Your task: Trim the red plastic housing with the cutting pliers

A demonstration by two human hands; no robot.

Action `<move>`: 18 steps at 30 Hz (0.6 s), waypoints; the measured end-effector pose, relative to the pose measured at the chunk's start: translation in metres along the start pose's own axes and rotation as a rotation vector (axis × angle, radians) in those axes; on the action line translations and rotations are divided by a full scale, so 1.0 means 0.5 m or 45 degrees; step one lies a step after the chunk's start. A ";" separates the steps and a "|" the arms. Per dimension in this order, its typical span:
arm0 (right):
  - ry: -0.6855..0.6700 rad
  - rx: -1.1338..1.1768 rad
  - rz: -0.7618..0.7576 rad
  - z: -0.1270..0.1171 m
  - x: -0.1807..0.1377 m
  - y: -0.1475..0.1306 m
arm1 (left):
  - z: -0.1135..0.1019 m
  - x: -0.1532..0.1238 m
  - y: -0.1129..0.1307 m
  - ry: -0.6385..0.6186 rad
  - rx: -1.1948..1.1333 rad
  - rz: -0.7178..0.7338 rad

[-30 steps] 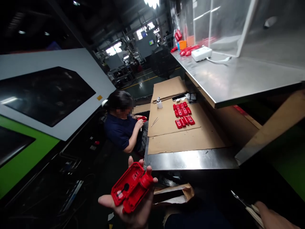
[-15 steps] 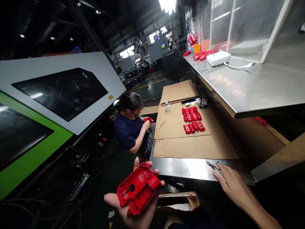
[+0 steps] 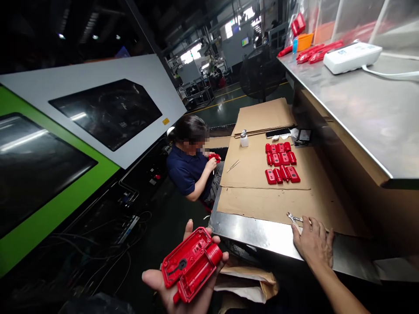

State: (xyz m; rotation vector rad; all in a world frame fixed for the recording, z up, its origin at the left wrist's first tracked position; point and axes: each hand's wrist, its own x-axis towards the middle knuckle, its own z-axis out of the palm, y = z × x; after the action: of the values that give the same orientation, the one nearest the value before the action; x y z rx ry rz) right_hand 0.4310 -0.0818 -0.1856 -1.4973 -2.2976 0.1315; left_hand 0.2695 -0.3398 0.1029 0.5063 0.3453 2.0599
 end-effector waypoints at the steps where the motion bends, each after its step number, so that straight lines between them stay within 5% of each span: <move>1: -0.001 -0.008 0.001 0.001 0.000 -0.001 | -0.002 0.005 -0.003 -0.014 -0.010 -0.007; 6: -0.004 -0.050 0.023 0.002 0.003 -0.011 | -0.008 0.032 -0.013 -0.132 -0.029 -0.121; 12: -0.034 -0.083 0.029 -0.001 0.004 -0.015 | 0.009 0.052 -0.032 0.032 0.019 -0.157; 18: -0.031 -0.067 0.027 -0.005 0.005 -0.017 | 0.017 0.072 -0.057 0.028 -0.014 -0.118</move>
State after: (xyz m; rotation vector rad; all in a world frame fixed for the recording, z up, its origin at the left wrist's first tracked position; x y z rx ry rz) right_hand 0.4241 -0.0836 -0.1801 -1.5543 -2.3221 0.0966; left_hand 0.2783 -0.2939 0.1058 0.4532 0.3635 1.9777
